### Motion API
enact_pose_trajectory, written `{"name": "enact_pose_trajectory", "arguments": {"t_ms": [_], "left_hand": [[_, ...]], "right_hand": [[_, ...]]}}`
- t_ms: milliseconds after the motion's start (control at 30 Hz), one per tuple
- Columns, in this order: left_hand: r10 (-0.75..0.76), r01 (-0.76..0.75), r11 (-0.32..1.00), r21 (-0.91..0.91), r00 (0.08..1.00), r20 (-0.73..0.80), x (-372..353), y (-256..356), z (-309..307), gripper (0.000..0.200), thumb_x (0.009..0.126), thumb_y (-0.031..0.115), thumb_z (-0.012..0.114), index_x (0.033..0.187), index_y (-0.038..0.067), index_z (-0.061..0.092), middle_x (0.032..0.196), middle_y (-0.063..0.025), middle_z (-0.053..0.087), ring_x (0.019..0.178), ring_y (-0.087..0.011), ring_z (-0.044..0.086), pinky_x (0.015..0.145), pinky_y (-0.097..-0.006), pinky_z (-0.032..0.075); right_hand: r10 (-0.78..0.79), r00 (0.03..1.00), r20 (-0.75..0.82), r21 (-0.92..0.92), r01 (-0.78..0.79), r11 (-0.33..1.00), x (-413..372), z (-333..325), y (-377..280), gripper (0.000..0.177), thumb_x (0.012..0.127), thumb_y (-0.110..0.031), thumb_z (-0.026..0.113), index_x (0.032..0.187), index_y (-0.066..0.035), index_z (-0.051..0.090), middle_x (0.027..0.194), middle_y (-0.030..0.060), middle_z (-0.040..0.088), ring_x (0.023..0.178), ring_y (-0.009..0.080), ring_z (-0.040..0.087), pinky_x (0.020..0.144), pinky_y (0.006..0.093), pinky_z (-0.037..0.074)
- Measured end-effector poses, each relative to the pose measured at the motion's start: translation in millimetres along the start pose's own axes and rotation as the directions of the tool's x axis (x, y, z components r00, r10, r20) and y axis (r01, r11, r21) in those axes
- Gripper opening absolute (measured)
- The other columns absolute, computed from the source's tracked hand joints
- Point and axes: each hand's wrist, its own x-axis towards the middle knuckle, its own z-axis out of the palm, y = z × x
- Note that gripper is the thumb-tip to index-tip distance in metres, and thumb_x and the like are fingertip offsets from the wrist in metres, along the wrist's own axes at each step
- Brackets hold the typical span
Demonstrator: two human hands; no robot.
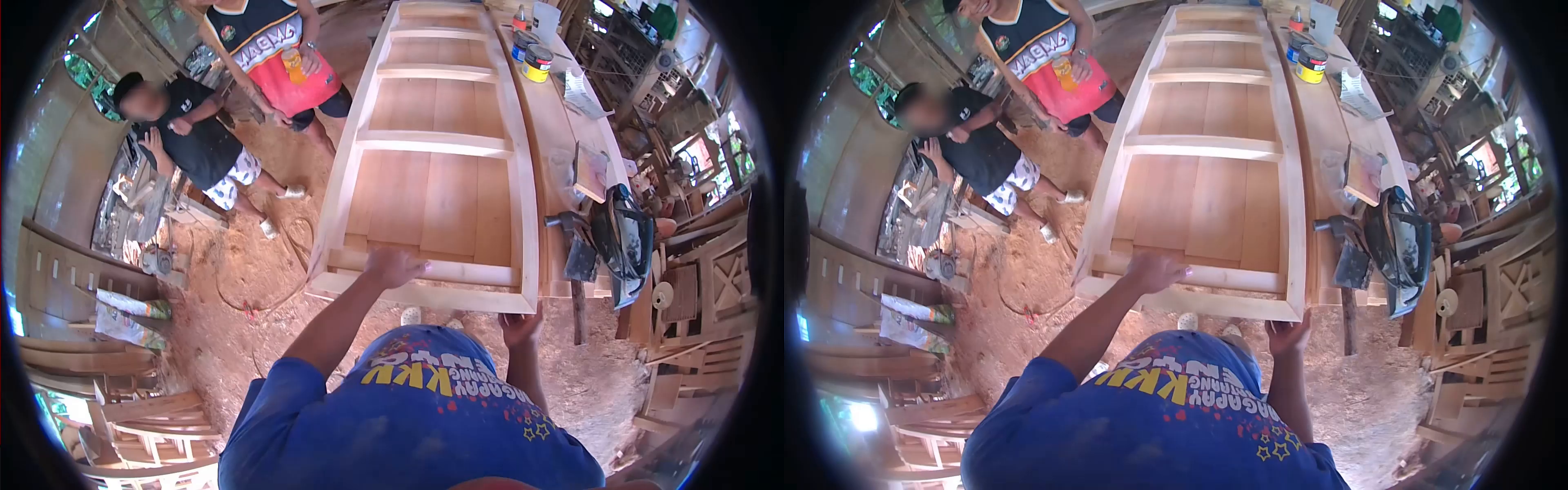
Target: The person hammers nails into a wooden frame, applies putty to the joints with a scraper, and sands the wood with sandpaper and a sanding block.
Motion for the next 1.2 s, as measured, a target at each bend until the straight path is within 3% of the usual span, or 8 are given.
{"name": "enact_pose_trajectory", "arguments": {"t_ms": [267,567,633,700,733,900,1000,1200], "left_hand": [[0.034,-0.034,0.999,-0.036,0.999,-0.004,-1,-15,11,0.072,0.091,0.077,0.053,0.119,0.015,0.076,0.115,-0.0174,0.074,0.112,-0.0394,0.068,0.099,-0.0523,0.051],[-0.214,-0.281,0.819,-0.500,0.659,-0.721,-75,-36,-21,0.034,0.093,0.042,0.074,0.103,0.011,0.080,0.091,-0.0100,0.079,0.083,-0.0251,0.076,0.075,-0.0376,0.058],[-0.537,-0.206,0.675,-0.709,0.522,-0.663,-101,-79,-23,0.023,0.096,0.028,0.073,0.104,0.008,0.080,0.091,-0.0098,0.079,0.083,-0.0170,0.075,0.073,-0.0341,0.057],[-0.811,-0.142,0.443,-0.885,0.358,-0.463,-121,-122,-30,0.028,0.099,0.027,0.067,0.098,0.002,0.078,0.086,-0.0074,0.076,0.081,-0.0150,0.069,0.076,-0.0284,0.052],[-0.908,-0.181,0.252,-0.951,0.296,-0.297,-126,-131,-31,0.033,0.102,0.033,0.065,0.096,0.002,0.077,0.084,-0.0055,0.074,0.080,-0.0124,0.066,0.074,-0.0270,0.050],[-0.712,0.362,0.052,-0.931,0.667,0.220,-105,-269,69,0.062,0.099,0.064,0.059,0.120,0.008,0.073,0.101,-0.0036,0.075,0.092,-0.0139,0.067,0.088,-0.0349,0.050],[-0.353,0.033,-0.088,-0.996,0.934,0.062,-83,-271,112,0.076,0.104,0.060,0.050,0.164,0.016,0.036,0.156,-0.0061,0.052,0.133,-0.0220,0.058,0.114,-0.0444,0.044],[0.043,0.278,-0.449,-0.849,0.956,0.290,-58,-244,57,0.076,0.106,0.066,0.038,0.152,0.007,0.048,0.141,-0.0188,0.061,0.125,-0.0333,0.063,0.103,-0.0485,0.056]], "right_hand": [[-0.008,0.999,-0.040,0.046,0.010,0.999,2,-7,-6,0.085,0.099,-0.069,0.053,0.144,0.004,0.049,0.134,0.0266,0.058,0.125,0.0430,0.057,0.110,0.0583,0.047],[-0.150,0.967,-0.206,-0.444,0.044,0.895,-25,0,-44,0.091,0.101,-0.073,0.044,0.147,0.007,0.048,0.139,0.0271,0.061,0.134,0.0407,0.055,0.118,0.0531,0.038],[-0.552,0.822,0.141,-0.780,0.436,0.449,-28,-1,-62,0.079,0.104,-0.064,0.048,0.136,0.007,0.060,0.130,0.0226,0.069,0.125,0.0362,0.063,0.112,0.0472,0.044],[-0.452,0.447,0.772,-0.635,0.570,-0.522,-55,36,-88,0.053,0.104,-0.045,0.062,0.124,0.004,0.070,0.123,0.0205,0.072,0.115,0.0356,0.069,0.105,0.0428,0.050],[-0.434,0.460,0.775,-0.632,0.576,-0.518,-67,58,-88,0.046,0.102,-0.038,0.065,0.122,0.004,0.070,0.120,0.0210,0.073,0.113,0.0368,0.070,0.103,0.0429,0.051],[-0.265,0.509,0.819,-0.563,0.627,-0.538,-78,153,-47,0.033,0.092,-0.018,0.078,0.118,0.000,0.070,0.116,0.0231,0.071,0.108,0.0413,0.069,0.097,0.0459,0.054],[-0.079,0.548,0.833,-0.488,0.658,-0.574,-69,165,-11,0.053,0.081,-0.021,0.087,0.125,-0.004,0.062,0.123,0.0210,0.066,0.118,0.0425,0.061,0.099,0.0494,0.052],[0.084,0.582,0.809,-0.329,0.566,-0.755,-97,183,75,0.086,0.064,-0.042,0.096,0.137,-0.017,0.059,0.144,0.0134,0.051,0.134,0.0395,0.050,0.112,0.0583,0.039]]}}
